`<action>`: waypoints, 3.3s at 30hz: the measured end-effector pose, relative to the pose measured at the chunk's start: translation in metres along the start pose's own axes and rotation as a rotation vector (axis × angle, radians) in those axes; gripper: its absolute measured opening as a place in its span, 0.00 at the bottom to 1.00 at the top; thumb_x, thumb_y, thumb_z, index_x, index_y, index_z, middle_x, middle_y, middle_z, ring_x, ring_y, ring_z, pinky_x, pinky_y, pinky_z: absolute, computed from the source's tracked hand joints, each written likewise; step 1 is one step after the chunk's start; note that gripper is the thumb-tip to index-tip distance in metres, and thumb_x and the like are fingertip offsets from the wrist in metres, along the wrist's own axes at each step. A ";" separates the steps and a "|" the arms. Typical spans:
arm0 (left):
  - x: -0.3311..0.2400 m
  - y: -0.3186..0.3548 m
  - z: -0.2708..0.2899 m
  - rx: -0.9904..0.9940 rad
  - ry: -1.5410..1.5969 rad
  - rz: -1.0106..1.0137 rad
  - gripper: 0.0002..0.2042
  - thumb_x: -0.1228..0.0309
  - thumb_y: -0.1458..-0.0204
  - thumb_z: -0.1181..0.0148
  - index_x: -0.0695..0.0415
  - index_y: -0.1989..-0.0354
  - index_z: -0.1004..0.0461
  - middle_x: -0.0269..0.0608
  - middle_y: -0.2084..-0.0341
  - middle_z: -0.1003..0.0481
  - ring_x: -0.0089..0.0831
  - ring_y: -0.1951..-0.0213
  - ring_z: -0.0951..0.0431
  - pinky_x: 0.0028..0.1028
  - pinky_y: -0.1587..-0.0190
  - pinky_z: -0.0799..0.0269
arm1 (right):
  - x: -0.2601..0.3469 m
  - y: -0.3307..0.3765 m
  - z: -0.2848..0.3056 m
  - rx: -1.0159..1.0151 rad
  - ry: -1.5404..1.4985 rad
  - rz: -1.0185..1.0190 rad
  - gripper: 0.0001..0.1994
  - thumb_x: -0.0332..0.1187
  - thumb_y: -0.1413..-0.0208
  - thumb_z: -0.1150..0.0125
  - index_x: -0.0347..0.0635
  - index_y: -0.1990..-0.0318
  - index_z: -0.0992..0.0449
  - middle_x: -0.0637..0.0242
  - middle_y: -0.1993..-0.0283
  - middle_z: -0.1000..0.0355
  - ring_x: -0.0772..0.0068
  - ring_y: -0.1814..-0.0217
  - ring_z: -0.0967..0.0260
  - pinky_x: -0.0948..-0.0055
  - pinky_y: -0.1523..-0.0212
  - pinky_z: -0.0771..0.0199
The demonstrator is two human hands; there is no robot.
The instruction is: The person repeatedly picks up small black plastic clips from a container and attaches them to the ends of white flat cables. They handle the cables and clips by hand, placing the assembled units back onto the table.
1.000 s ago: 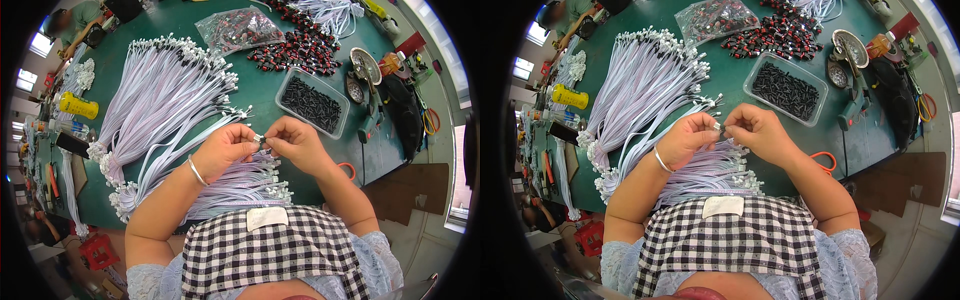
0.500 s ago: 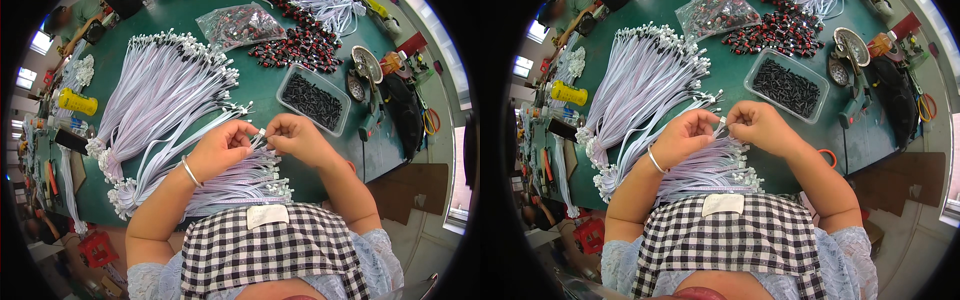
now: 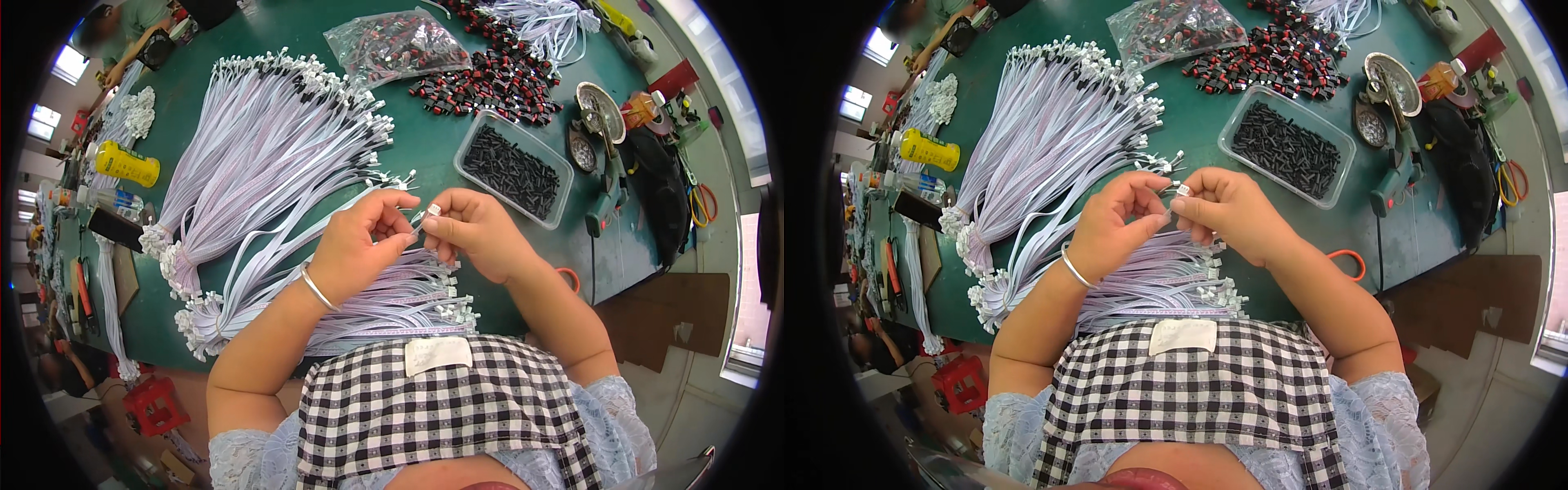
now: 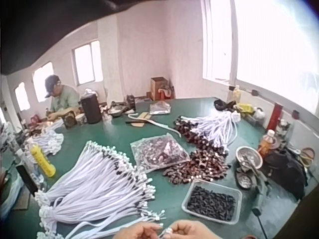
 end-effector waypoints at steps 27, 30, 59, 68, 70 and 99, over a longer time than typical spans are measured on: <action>0.021 -0.017 -0.015 -0.017 -0.804 -0.450 0.07 0.80 0.62 0.39 0.55 0.73 0.29 0.39 0.74 0.32 0.41 0.68 0.30 0.35 0.64 0.33 | 0.032 0.007 0.049 -0.355 0.876 0.448 0.08 0.32 0.50 0.38 0.36 0.67 0.24 0.59 0.75 0.28 0.67 0.77 0.32 0.72 0.72 0.33; 0.006 -0.010 -0.009 0.053 -0.845 -0.365 0.08 0.78 0.62 0.38 0.55 0.73 0.29 0.38 0.70 0.32 0.40 0.63 0.31 0.35 0.60 0.34 | 0.047 0.017 0.065 -0.379 0.745 0.351 0.08 0.33 0.50 0.38 0.38 0.65 0.24 0.61 0.73 0.27 0.68 0.76 0.33 0.72 0.71 0.33; 0.001 0.016 0.027 0.261 -0.943 -0.358 0.11 0.72 0.59 0.36 0.56 0.64 0.26 0.41 0.68 0.31 0.40 0.63 0.29 0.33 0.60 0.34 | 0.026 0.023 0.069 -0.189 1.708 0.504 0.07 0.28 0.55 0.40 0.42 0.66 0.25 0.64 0.66 0.31 0.60 0.60 0.32 0.63 0.59 0.29; -0.001 0.012 0.014 0.223 -0.684 -0.118 0.07 0.73 0.53 0.39 0.58 0.65 0.25 0.40 0.76 0.29 0.38 0.71 0.27 0.32 0.67 0.31 | 0.019 0.027 0.081 -0.337 1.798 0.496 0.06 0.26 0.55 0.43 0.42 0.68 0.31 0.63 0.70 0.31 0.59 0.62 0.30 0.64 0.62 0.29; 0.001 0.011 0.017 0.135 -0.722 -0.241 0.07 0.74 0.53 0.40 0.59 0.65 0.25 0.41 0.76 0.29 0.39 0.73 0.27 0.33 0.68 0.31 | 0.022 0.025 0.082 -0.368 1.778 0.472 0.05 0.27 0.55 0.43 0.42 0.68 0.32 0.62 0.72 0.31 0.58 0.64 0.30 0.63 0.64 0.29; 0.009 0.009 -0.027 0.121 0.446 0.345 0.06 0.71 0.43 0.45 0.60 0.62 0.28 0.30 0.76 0.29 0.14 0.80 0.34 0.15 0.77 0.38 | 0.018 0.029 0.065 -0.183 1.455 0.614 0.05 0.25 0.54 0.43 0.39 0.68 0.25 0.58 0.66 0.30 0.54 0.62 0.32 0.62 0.60 0.29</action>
Point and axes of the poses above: each hand's wrist, its own y-axis away from the middle knuckle, its own z-axis out of the back of the hand, x = y × z, the point moved 3 cm from there along -y, towards the middle knuckle
